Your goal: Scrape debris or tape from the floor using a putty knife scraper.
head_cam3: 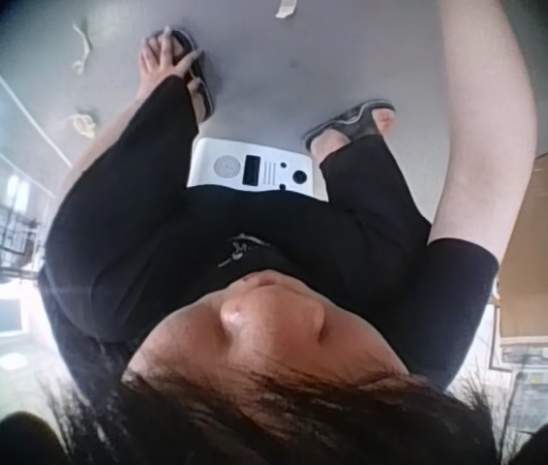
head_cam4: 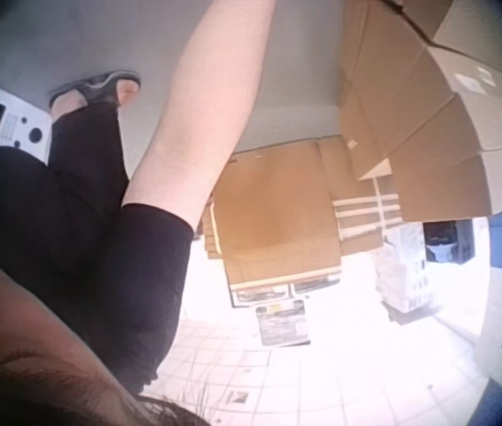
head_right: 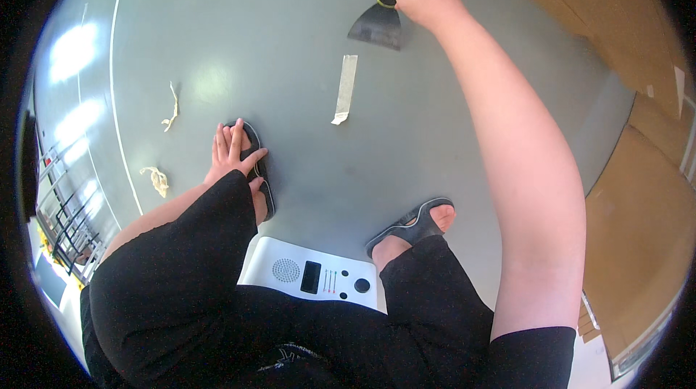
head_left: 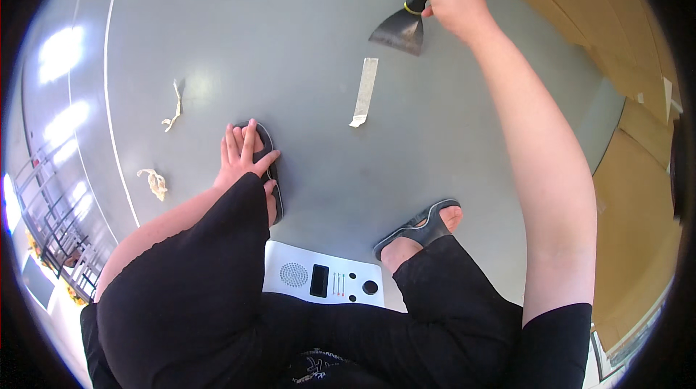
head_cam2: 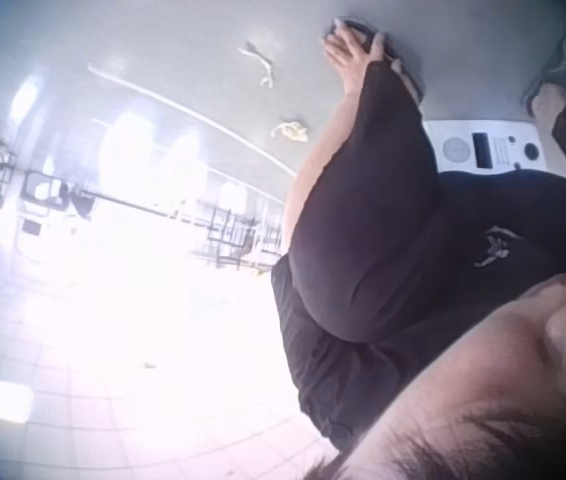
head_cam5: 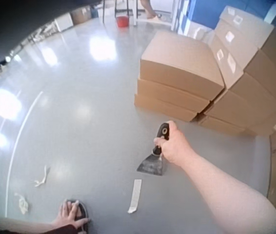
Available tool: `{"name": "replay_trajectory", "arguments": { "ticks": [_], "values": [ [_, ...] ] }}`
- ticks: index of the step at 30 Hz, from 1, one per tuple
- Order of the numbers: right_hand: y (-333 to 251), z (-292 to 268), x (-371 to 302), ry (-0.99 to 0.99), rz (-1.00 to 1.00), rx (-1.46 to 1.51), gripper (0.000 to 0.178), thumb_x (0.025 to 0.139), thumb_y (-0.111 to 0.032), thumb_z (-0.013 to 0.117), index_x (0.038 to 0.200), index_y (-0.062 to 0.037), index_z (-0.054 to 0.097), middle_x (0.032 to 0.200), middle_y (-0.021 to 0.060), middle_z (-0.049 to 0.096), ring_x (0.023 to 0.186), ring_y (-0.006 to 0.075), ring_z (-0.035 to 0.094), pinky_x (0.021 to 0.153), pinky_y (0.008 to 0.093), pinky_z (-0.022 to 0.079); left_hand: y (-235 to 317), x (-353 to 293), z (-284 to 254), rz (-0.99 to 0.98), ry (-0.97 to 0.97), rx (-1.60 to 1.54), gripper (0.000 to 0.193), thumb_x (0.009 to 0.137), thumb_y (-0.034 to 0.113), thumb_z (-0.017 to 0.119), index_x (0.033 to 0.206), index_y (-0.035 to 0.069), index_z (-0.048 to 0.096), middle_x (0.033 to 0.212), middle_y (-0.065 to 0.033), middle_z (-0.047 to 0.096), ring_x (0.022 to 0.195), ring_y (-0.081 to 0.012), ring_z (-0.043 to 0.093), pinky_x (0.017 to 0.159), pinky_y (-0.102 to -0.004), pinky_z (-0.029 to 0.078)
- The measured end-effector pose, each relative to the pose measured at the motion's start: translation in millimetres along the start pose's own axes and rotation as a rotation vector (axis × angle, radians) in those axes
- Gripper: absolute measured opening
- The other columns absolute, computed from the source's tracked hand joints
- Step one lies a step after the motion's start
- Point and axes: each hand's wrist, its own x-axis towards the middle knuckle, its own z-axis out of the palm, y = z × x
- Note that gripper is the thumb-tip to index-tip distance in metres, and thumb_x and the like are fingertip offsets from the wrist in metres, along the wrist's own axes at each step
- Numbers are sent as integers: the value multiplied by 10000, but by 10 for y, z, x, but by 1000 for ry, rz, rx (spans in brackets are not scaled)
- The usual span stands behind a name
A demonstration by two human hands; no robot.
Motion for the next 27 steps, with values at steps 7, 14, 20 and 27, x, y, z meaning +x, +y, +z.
{"name": "replay_trajectory", "arguments": {
  "ticks": [7,14,20,27],
  "values": [
    [272,131,55,-90,24,32,453,945,-111,712,1317,-20,469,995,95,658,731,151,636,606,324,549,-28,17,72,13,18,12,659,806,453,774,1425,356,569,1683,-283,26,1493,-619,86,1214,-661,196],
    [349,160,32,-71,-19,23,487,928,-147,742,1312,-6,478,955,92,659,742,158,649,608,326,559,-49,14,76,20,22,20,645,810,462,765,1418,354,577,1682,-286,31,1490,-625,90,1211,-662,201],
    [275,-108,224,-4,-85,5,453,936,-156,729,1288,3,493,1013,102,658,776,176,656,641,323,574,-73,33,142,82,123,12,631,833,488,734,1423,327,578,1672,-291,35,1457,-666,90,1166,-724,210],
    [334,53,173,-133,-18,1,424,942,-113,704,1290,-23,480,1037,104,641,801,173,662,641,327,573,-64,16,77,37,36,23,659,806,486,761,1423,353,572,1677,-295,43,1482,-632,106,1203,-664,210]
  ]
}}
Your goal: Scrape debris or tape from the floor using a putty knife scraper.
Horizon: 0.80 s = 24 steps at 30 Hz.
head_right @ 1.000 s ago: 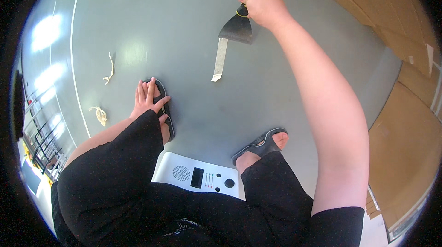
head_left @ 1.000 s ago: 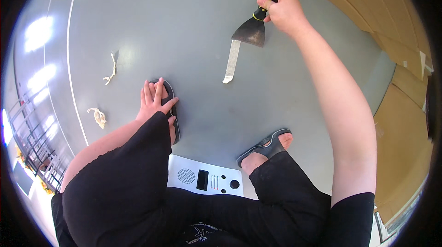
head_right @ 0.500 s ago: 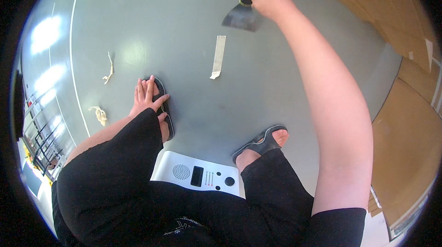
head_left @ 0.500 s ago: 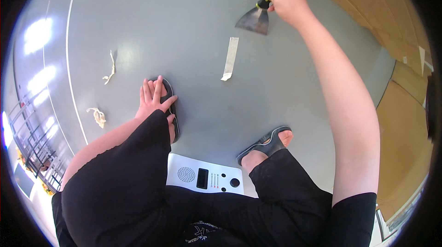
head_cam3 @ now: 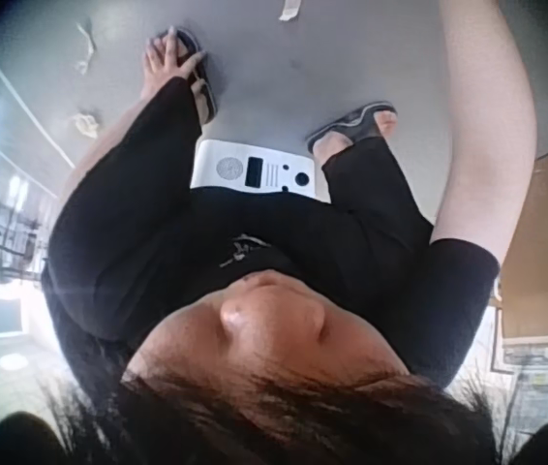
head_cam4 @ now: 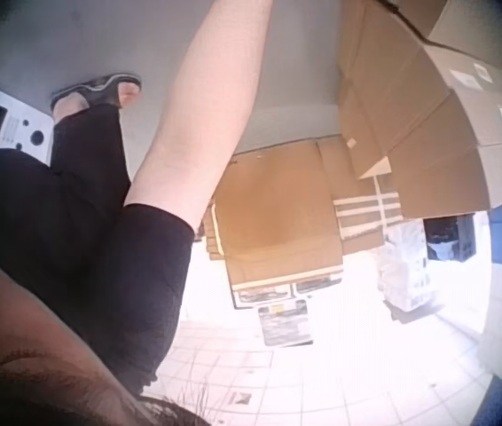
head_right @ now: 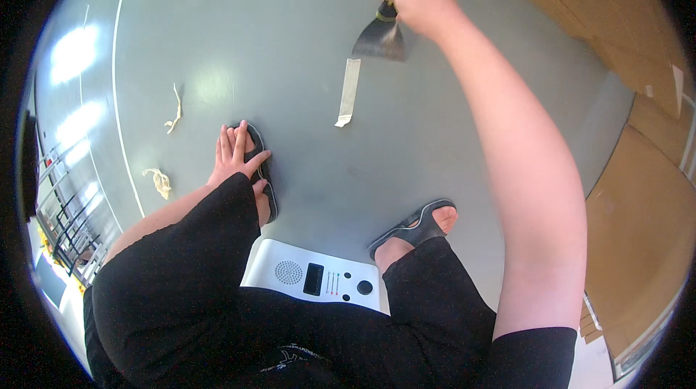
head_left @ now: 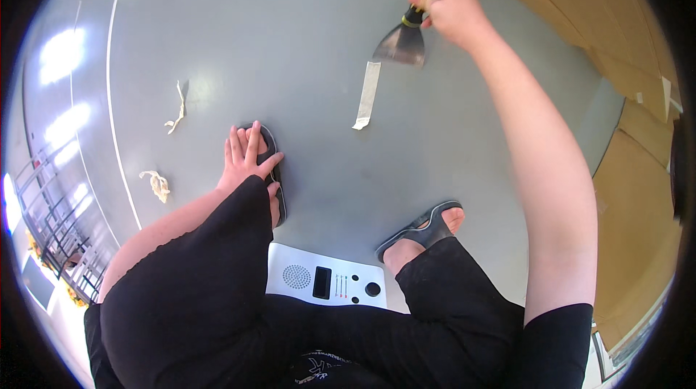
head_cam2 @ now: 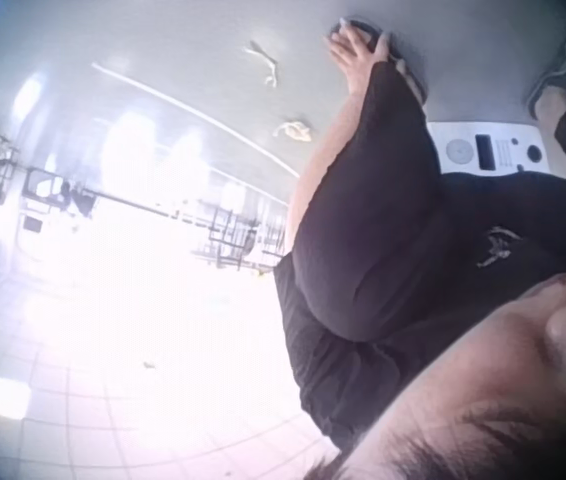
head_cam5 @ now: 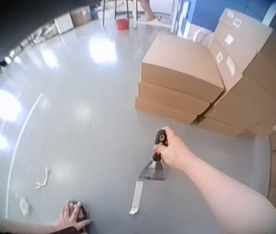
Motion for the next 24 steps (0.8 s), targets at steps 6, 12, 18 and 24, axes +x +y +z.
{"name": "replay_trajectory", "arguments": {
  "ticks": [6,12,18,24],
  "values": [
    [-6,69,-94,64,-43,92,441,933,-116,719,1298,-29,488,1027,95,641,848,168,662,618,323,575,1,-7,-40,15,40,42,656,806,477,764,1421,356,571,1676,-297,39,1482,-629,112,1201,-666,209],
    [-26,-128,108,106,-57,105,465,941,-124,716,1340,-38,492,1025,91,650,889,188,683,639,323,590,31,-9,-12,-5,23,1,653,809,471,766,1422,358,571,1679,-290,38,1482,-627,113,1203,-662,210],
    [4,180,-127,57,62,74,492,942,-129,723,1346,-10,470,1065,98,637,923,195,685,642,333,597,2,0,-32,-9,-48,-23,647,817,465,761,1425,354,570,1679,-290,37,1484,-625,111,1200,-663,215],
    [104,-67,59,97,-79,206,445,955,-108,706,1320,-18,469,1080,91,622,949,195,674,655,347,628,55,14,-13,3,57,19,662,794,473,778,1415,368,574,1686,-273,37,1490,-615,110,1206,-659,212]
  ]
}}
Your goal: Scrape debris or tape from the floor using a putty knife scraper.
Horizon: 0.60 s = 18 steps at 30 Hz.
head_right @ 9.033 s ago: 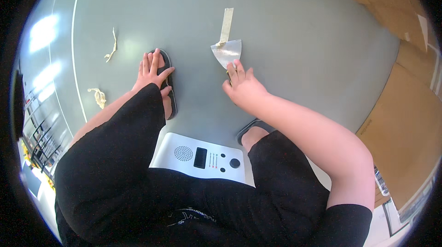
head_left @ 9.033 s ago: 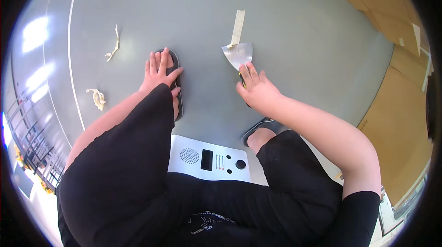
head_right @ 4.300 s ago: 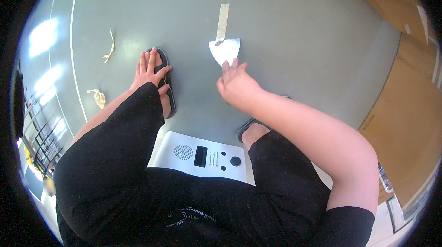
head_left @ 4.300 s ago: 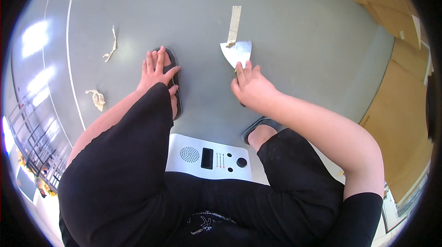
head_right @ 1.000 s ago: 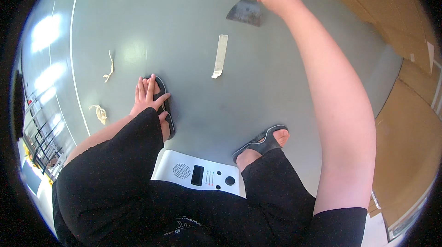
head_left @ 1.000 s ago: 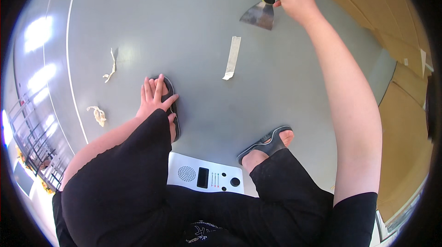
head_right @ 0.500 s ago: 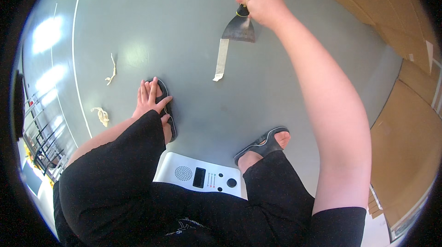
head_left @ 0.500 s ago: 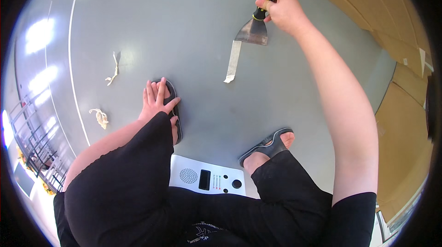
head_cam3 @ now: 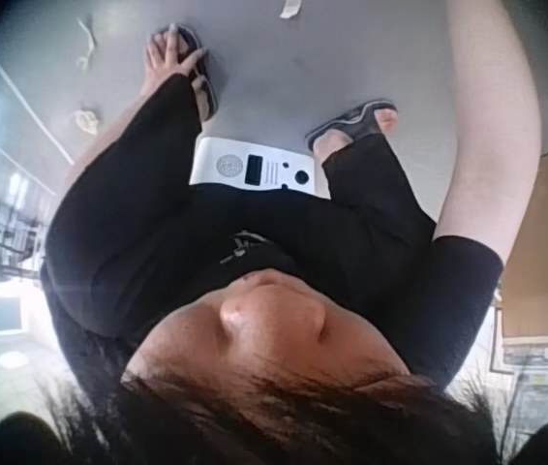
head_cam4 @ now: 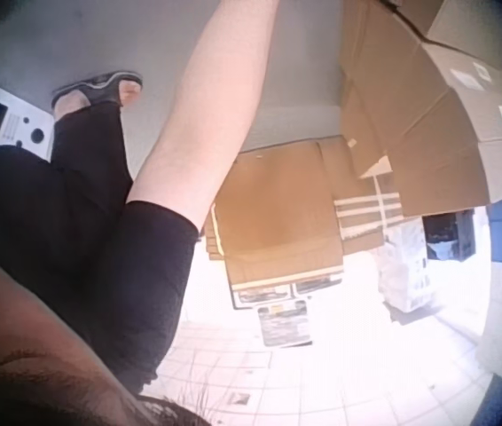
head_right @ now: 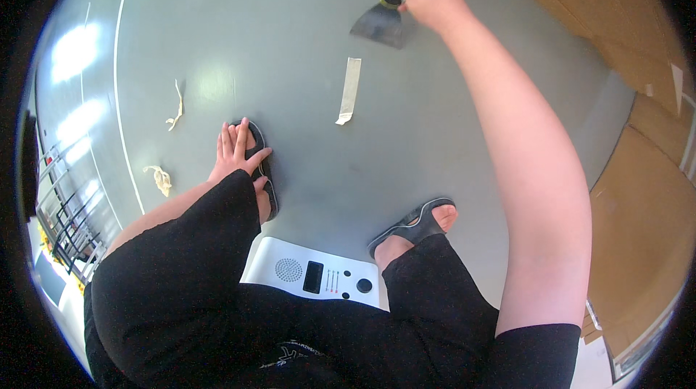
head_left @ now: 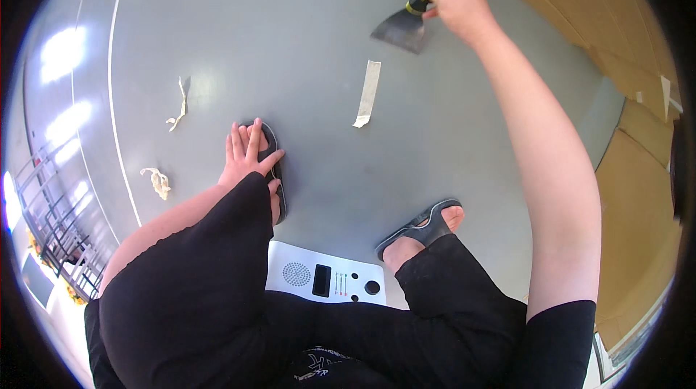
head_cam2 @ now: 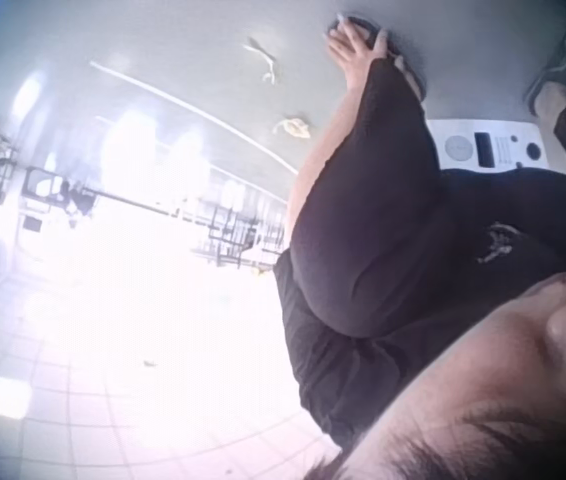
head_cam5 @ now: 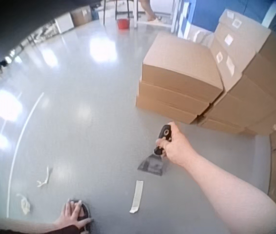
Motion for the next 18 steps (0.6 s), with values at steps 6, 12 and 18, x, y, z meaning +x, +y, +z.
{"name": "replay_trajectory", "arguments": {
  "ticks": [6,12,18],
  "values": [
    [-199,220,-89,-37,57,-105,465,952,-113,708,1345,-34,473,1101,96,617,952,202,677,654,350,631,-57,-23,45,-17,-45,-13,654,805,493,763,1418,371,571,1681,-286,44,1485,-626,108,1204,-662,212],
    [-162,179,-111,-219,191,-90,488,968,-113,683,1380,-45,430,1115,103,617,947,200,675,683,358,634,-34,-11,21,-8,-43,17,663,800,492,770,1421,373,569,1681,-287,39,1488,-624,99,1208,-660,204],
    [-124,65,-51,-13,107,-44,481,976,-116,675,1379,-35,426,1091,104,612,953,206,670,682,356,640,-20,-2,3,-19,-45,-8,654,802,492,770,1414,364,580,1679,-293,39,1486,-623,105,1211,-664,192]
  ]
}}
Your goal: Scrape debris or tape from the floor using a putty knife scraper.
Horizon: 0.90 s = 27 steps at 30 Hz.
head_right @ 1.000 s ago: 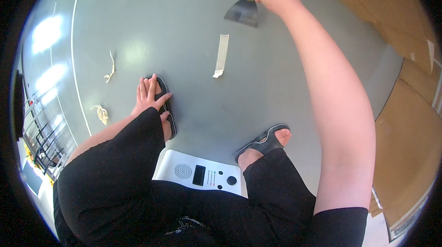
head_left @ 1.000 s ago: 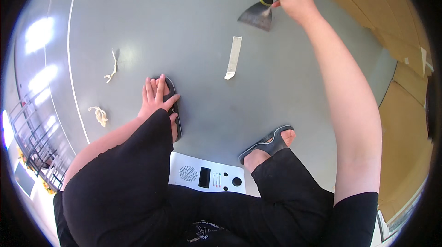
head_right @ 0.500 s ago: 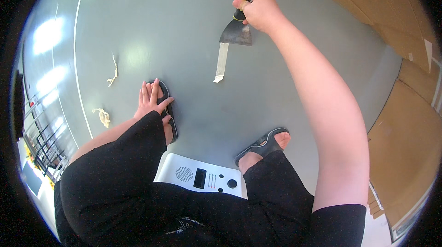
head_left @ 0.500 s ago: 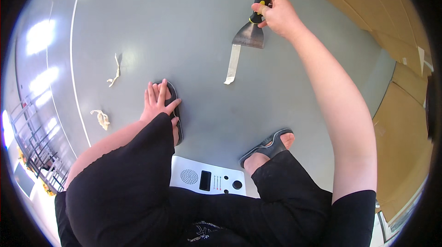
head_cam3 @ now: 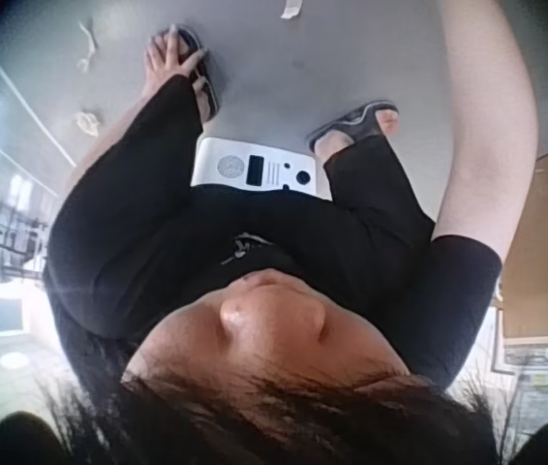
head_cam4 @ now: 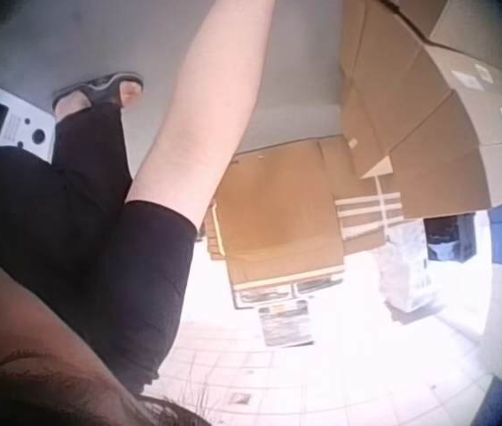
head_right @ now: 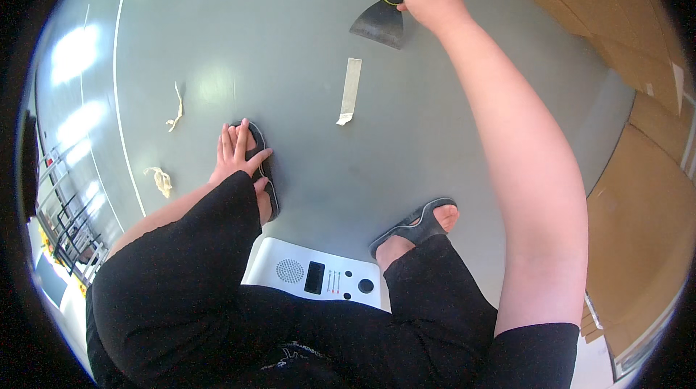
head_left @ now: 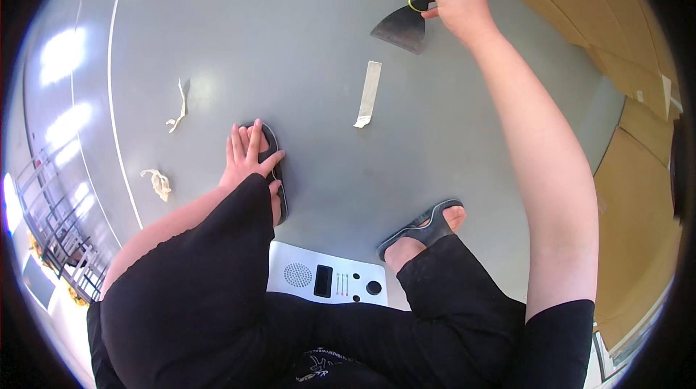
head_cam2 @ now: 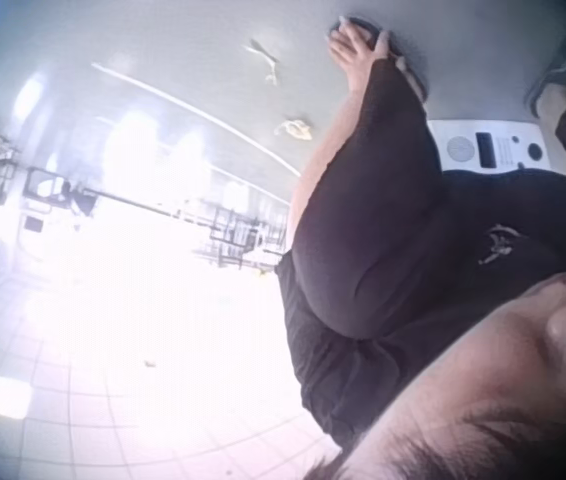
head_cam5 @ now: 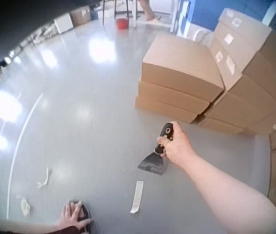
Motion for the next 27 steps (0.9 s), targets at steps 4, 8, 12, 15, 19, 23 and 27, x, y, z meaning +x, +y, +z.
{"name": "replay_trajectory", "arguments": {
  "ticks": [4,8,12,15,19,23,27],
  "values": [
    [5,184,-173,-78,91,-48,474,981,-130,675,1371,-20,429,1087,107,617,948,214,676,678,352,641,-37,-32,45,13,12,-6,652,801,480,773,1412,358,584,1678,-295,40,1484,-624,109,1210,-664,194],
    [62,-43,40,-42,-25,-10,467,969,-140,701,1340,-15,446,1109,109,620,975,206,675,678,355,643,-21,-11,48,14,31,2,656,801,480,770,1416,354,580,1679,-292,33,1483,-628,104,1207,-668,196],
    [16,-98,68,0,-78,16,494,951,-146,723,1347,-34,450,1117,106,616,981,203,667,671,359,643,0,-2,-4,20,23,-11,660,801,475,772,1418,348,576,1678,-295,28,1485,-629,94,1204,-670,201],
    [1,216,-155,-132,43,26,518,954,-148,721,1371,-39,434,1146,120,602,979,207,658,671,372,647,-34,-27,38,12,-18,-20,669,804,479,769,1428,344,568,1678,-296,26,1485,-630,93,1201,-668,208],
    [-328,9,-72,92,-5,39,309,955,-18,661,1196,-40,469,859,111,607,710,193,632,567,348,525,-28,-32,21,9,21,-19,681,788,479,780,1424,353,570,1683,-285,26,1484,-629,99,1204,-663,212],
    [21,-69,8,38,20,14,524,957,-134,713,1376,-22,418,1147,113,598,970,206,654,659,381,653,8,-1,-15,11,9,5,680,786,472,784,1422,357,572,1681,-286,31,1481,-629,109,1203,-666,212],
    [1,193,-159,-65,84,11,526,955,-136,718,1375,-19,424,1118,102,603,974,209,663,655,380,654,-29,-25,37,7,-23,-21,669,804,476,771,1430,360,566,1681,-288,33,1480,-629,114,1205,-666,206]
  ]
}}
